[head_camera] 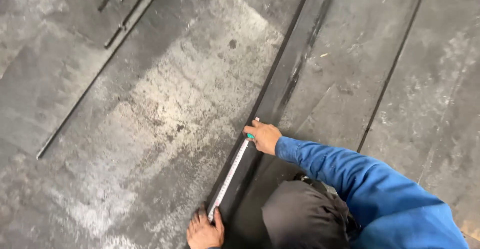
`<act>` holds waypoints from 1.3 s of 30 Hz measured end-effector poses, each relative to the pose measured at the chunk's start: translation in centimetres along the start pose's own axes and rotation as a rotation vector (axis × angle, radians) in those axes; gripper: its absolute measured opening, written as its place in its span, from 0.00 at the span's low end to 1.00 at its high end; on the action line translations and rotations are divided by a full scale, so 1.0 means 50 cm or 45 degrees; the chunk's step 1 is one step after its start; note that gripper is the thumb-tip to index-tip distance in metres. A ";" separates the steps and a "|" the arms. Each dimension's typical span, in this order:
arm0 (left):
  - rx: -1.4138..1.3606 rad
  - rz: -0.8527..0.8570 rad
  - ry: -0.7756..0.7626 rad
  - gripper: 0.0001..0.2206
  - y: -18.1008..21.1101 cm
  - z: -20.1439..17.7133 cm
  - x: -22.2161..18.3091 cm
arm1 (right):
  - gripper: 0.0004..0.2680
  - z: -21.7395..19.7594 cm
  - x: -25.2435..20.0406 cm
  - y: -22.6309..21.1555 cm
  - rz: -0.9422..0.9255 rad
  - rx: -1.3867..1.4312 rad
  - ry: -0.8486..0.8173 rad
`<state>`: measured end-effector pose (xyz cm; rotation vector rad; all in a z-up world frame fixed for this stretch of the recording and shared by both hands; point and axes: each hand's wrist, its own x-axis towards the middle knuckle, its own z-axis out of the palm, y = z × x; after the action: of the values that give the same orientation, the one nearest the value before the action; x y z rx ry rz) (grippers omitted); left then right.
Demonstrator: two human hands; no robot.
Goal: Measure a long metal beam using a tape measure and mark it with a marker.
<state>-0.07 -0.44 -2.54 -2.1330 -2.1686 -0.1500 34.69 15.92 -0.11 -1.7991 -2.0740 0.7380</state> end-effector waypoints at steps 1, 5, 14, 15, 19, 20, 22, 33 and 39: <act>0.044 0.020 0.003 0.26 0.004 0.003 0.008 | 0.12 -0.010 0.006 -0.001 -0.007 -0.010 -0.003; 0.088 -0.036 -0.073 0.29 -0.015 0.011 -0.008 | 0.14 -0.028 -0.004 -0.019 -0.028 -0.008 -0.096; 0.334 0.052 -0.178 0.29 0.001 -0.032 -0.014 | 0.11 -0.039 -0.018 -0.009 -0.191 0.172 0.201; 0.227 0.084 -0.118 0.26 0.023 -0.049 0.001 | 0.09 -0.039 -0.014 -0.003 -0.246 0.212 0.250; 0.072 0.069 0.118 0.16 0.086 -0.079 -0.002 | 0.09 -0.033 -0.015 0.007 -0.330 0.243 0.359; 0.086 0.057 0.149 0.16 0.103 -0.076 0.009 | 0.09 -0.035 0.001 0.015 -0.361 0.249 0.377; 0.010 0.012 0.178 0.09 0.124 -0.082 0.000 | 0.09 -0.021 0.005 0.019 -0.354 0.181 0.230; -0.157 0.139 0.114 0.10 0.420 -0.062 0.227 | 0.05 -0.321 0.178 0.392 -0.427 -0.168 0.482; -0.230 0.095 0.065 0.08 0.466 -0.060 0.259 | 0.07 -0.350 0.194 0.447 -0.380 0.054 0.481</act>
<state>23.03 12.35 2.25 -2.2734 -2.1170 -0.4042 60.88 30.56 0.83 -1.4277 -1.9862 0.3284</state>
